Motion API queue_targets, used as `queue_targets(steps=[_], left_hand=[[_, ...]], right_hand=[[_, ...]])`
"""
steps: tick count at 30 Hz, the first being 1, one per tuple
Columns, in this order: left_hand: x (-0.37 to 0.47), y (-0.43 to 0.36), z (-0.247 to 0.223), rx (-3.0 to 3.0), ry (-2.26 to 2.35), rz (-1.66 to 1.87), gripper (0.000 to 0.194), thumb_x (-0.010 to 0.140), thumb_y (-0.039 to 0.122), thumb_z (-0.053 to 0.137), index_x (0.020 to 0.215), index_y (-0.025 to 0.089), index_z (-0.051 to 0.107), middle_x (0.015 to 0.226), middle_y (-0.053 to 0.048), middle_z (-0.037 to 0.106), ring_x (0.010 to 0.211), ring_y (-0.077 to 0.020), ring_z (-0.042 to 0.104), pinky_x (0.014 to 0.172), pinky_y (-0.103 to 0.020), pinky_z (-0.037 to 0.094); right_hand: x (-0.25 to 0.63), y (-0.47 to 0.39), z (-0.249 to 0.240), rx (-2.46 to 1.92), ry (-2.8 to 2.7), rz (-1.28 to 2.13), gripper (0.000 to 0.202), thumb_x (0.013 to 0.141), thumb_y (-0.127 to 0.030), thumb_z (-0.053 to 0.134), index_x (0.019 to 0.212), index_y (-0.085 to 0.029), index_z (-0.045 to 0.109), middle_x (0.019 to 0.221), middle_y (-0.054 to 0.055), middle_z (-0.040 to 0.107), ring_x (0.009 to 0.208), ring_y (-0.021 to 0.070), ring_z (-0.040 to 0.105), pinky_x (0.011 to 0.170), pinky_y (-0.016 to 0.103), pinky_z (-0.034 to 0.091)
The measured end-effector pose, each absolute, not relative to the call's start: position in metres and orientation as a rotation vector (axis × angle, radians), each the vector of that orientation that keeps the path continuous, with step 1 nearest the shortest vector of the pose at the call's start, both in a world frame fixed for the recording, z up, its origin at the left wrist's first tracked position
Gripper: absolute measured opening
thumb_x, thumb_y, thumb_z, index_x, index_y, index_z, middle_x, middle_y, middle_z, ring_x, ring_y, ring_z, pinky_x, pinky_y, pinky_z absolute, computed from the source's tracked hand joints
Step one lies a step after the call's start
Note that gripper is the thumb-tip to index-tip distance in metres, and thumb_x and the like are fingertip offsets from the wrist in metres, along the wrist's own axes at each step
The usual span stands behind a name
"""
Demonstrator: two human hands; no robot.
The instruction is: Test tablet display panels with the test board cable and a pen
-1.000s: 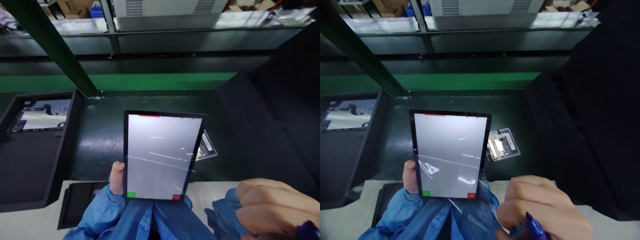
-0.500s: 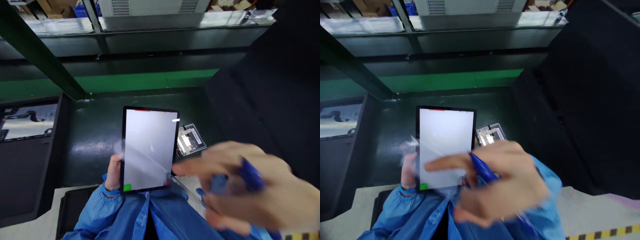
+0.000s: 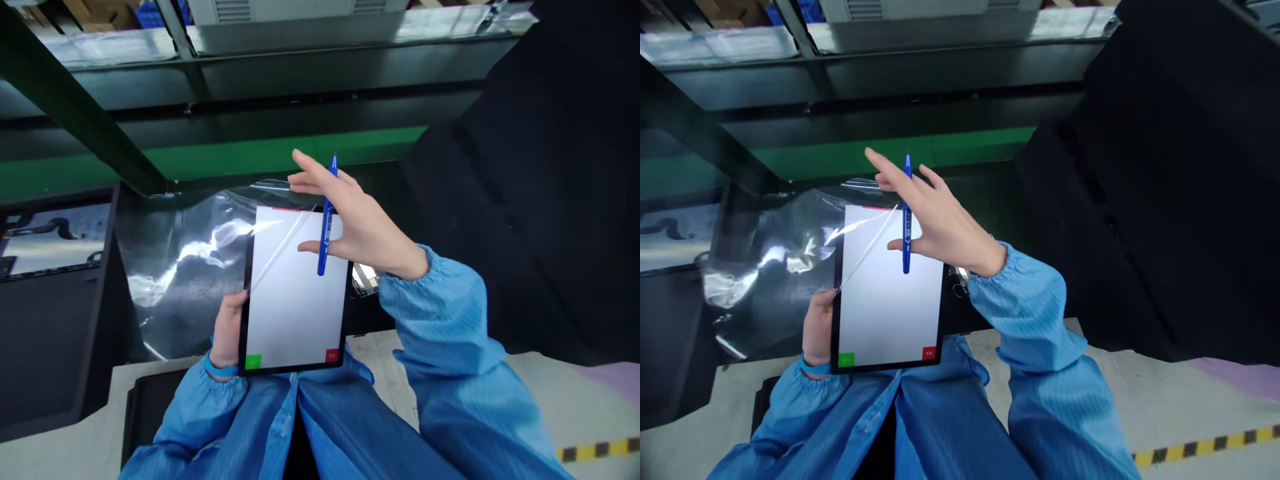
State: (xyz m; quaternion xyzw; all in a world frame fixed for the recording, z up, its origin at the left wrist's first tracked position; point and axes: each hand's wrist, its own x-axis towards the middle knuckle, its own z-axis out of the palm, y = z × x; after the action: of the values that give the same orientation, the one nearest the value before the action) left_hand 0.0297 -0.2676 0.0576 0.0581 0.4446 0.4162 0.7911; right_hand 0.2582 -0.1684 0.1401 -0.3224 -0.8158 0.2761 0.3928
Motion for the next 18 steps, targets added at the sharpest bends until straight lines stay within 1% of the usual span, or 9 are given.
queue_targets(steps=[3, 5, 7, 8, 10, 13, 14, 16, 18], left_hand=[[0.029, -0.268, 0.058, 0.097, 0.908, 0.911, 0.035, 0.074, 0.038, 0.056, 0.088, 0.013, 0.076, 0.081, -0.008, 0.075, 0.101, -0.0341, 0.07, 0.09, -0.04, 0.059], [0.028, -0.268, 0.056, 0.1, 0.873, 0.925, 0.032, 0.075, 0.037, 0.056, 0.086, 0.014, 0.076, 0.079, -0.007, 0.075, 0.1, -0.0332, 0.07, 0.089, -0.038, 0.059], [0.026, -0.267, 0.052, 0.094, 0.825, 0.919, 0.034, 0.075, 0.038, 0.057, 0.088, 0.013, 0.077, 0.082, -0.008, 0.075, 0.101, -0.0343, 0.07, 0.091, -0.039, 0.059], [0.026, -0.266, 0.051, 0.087, 0.804, 0.909, 0.037, 0.075, 0.039, 0.058, 0.091, 0.012, 0.077, 0.085, -0.009, 0.075, 0.103, -0.0349, 0.069, 0.092, -0.04, 0.058], [0.027, -0.264, 0.048, 0.075, 0.781, 0.89, 0.041, 0.078, 0.041, 0.056, 0.097, 0.01, 0.076, 0.09, -0.01, 0.075, 0.106, -0.0355, 0.068, 0.094, -0.042, 0.057], [0.03, -0.262, 0.052, 0.076, 0.782, 0.894, 0.035, 0.082, 0.042, 0.056, 0.088, 0.013, 0.076, 0.084, -0.009, 0.075, 0.108, -0.0353, 0.067, 0.094, -0.041, 0.056], [0.032, -0.262, 0.056, 0.09, 0.78, 0.896, 0.03, 0.083, 0.039, 0.056, 0.082, 0.016, 0.075, 0.078, -0.007, 0.074, 0.106, -0.0338, 0.067, 0.093, -0.039, 0.057], [0.033, -0.262, 0.067, 0.145, 0.756, 0.887, 0.021, 0.085, 0.028, 0.057, 0.072, 0.023, 0.072, 0.067, 0.0, 0.07, 0.101, -0.0282, 0.069, 0.089, -0.033, 0.058], [0.034, -0.259, 0.079, 0.245, 0.701, 0.827, 0.023, 0.085, 0.015, 0.057, 0.071, 0.027, 0.071, 0.065, 0.006, 0.068, 0.096, -0.0225, 0.07, 0.086, -0.028, 0.057]], right_hand=[[0.267, -0.166, 0.14, -0.808, -1.979, 0.832, 0.088, 0.078, -0.045, 0.078, 0.153, -0.024, 0.036, 0.142, 0.01, 0.057, 0.129, 0.0273, 0.057, 0.111, 0.046, 0.041], [0.273, -0.164, 0.14, -0.79, -1.879, 0.949, 0.074, 0.087, -0.041, 0.065, 0.152, -0.026, 0.035, 0.139, 0.005, 0.06, 0.125, 0.0202, 0.059, 0.105, 0.036, 0.043], [0.278, -0.162, 0.134, -0.787, -1.789, 1.044, 0.064, 0.092, -0.04, 0.051, 0.152, -0.024, 0.034, 0.134, 0.004, 0.063, 0.12, 0.0154, 0.062, 0.1, 0.03, 0.044], [0.28, -0.16, 0.128, -0.785, -1.745, 1.075, 0.064, 0.093, -0.042, 0.048, 0.152, -0.023, 0.034, 0.132, 0.006, 0.065, 0.117, 0.0149, 0.064, 0.099, 0.03, 0.045], [0.281, -0.154, 0.113, -0.771, -1.65, 1.109, 0.069, 0.092, -0.05, 0.052, 0.152, -0.02, 0.035, 0.129, 0.009, 0.067, 0.114, 0.0173, 0.067, 0.1, 0.033, 0.048], [0.278, -0.144, 0.09, -0.732, -1.491, 1.168, 0.074, 0.091, -0.059, 0.055, 0.15, -0.02, 0.037, 0.125, 0.011, 0.069, 0.112, 0.0213, 0.069, 0.101, 0.039, 0.051], [0.277, -0.141, 0.084, -0.718, -1.429, 1.193, 0.074, 0.091, -0.06, 0.054, 0.15, -0.019, 0.036, 0.125, 0.012, 0.069, 0.111, 0.022, 0.069, 0.101, 0.04, 0.051], [0.275, -0.14, 0.079, -0.693, -1.306, 1.246, 0.075, 0.09, -0.059, 0.054, 0.149, -0.016, 0.035, 0.124, 0.014, 0.069, 0.11, 0.0232, 0.07, 0.1, 0.039, 0.051], [0.272, -0.146, 0.08, -0.721, -1.224, 1.303, 0.073, 0.09, -0.056, 0.053, 0.147, -0.014, 0.035, 0.123, 0.016, 0.068, 0.111, 0.0239, 0.069, 0.101, 0.037, 0.049]])
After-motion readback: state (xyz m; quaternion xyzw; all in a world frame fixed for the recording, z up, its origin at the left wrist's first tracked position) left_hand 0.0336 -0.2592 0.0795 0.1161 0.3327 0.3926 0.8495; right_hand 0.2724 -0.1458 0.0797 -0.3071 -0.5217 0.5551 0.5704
